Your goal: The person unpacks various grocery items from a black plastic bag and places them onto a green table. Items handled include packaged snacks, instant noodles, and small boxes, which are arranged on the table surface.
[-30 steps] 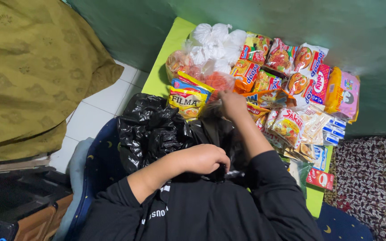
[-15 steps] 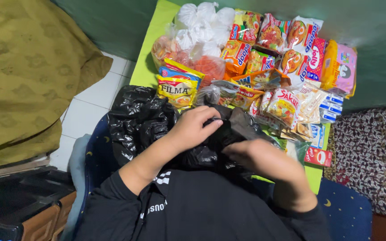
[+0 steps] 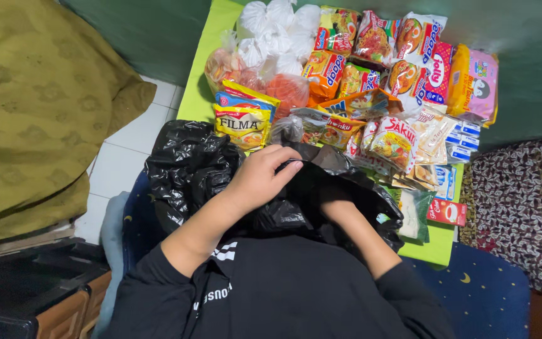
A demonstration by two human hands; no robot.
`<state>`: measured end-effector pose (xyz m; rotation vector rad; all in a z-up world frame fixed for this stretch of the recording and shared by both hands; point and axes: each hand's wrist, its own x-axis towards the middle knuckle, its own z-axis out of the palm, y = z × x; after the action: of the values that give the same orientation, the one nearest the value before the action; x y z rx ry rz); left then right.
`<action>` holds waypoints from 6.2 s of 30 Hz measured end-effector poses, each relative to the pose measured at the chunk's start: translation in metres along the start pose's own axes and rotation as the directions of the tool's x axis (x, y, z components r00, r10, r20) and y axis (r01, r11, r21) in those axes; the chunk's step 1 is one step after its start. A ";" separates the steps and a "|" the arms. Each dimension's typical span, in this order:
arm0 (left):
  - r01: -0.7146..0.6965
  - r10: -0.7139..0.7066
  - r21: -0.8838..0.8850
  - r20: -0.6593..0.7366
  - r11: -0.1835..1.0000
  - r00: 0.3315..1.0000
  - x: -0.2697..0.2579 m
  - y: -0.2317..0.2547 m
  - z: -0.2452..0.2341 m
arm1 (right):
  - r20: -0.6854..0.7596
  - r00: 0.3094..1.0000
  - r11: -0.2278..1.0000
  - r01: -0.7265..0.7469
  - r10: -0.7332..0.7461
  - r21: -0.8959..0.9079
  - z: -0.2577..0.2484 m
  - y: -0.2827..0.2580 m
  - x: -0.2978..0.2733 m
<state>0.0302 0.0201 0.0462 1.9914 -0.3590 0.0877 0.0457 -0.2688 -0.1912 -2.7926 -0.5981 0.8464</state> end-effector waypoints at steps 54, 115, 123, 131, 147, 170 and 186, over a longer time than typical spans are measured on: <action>-0.016 0.016 0.085 -0.007 0.996 1.000 -0.013 -0.014 0.001 | -0.600 0.609 -0.265 -0.552 0.520 -0.790 -0.110 -0.298 0.028; 0.192 -0.069 -0.134 0.622 0.972 0.780 -0.024 -0.070 0.027 | -0.287 0.956 0.691 0.164 0.066 0.704 -0.134 0.036 0.071; 0.190 -0.060 -0.148 0.616 0.971 0.786 -0.021 -0.066 0.027 | -0.109 0.994 0.463 0.094 0.006 0.881 -0.099 0.039 0.140; 0.160 -0.039 -0.158 0.582 0.974 0.812 -0.019 -0.066 0.025 | -0.386 0.921 0.707 0.233 0.060 0.667 -0.103 0.026 0.137; 0.172 -0.154 -0.336 0.078 0.926 0.985 0.000 -0.054 0.030 | -0.105 0.862 0.769 0.492 -0.496 0.408 -0.183 -0.074 -0.120; 0.253 -0.195 -0.229 0.248 0.940 0.949 -0.024 -0.036 0.035 | 0.656 0.704 0.937 -0.350 0.271 -0.011 -0.001 -0.041 -0.084; 0.198 -0.146 -0.186 0.264 0.962 0.953 -0.025 -0.035 0.012 | -0.054 0.996 0.926 0.091 -0.076 0.367 0.028 -0.078 0.021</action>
<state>0.0150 0.0281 0.0046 1.8163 -0.3367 -0.3032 0.0201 -0.1882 -0.2036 -2.4190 -0.4883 0.7914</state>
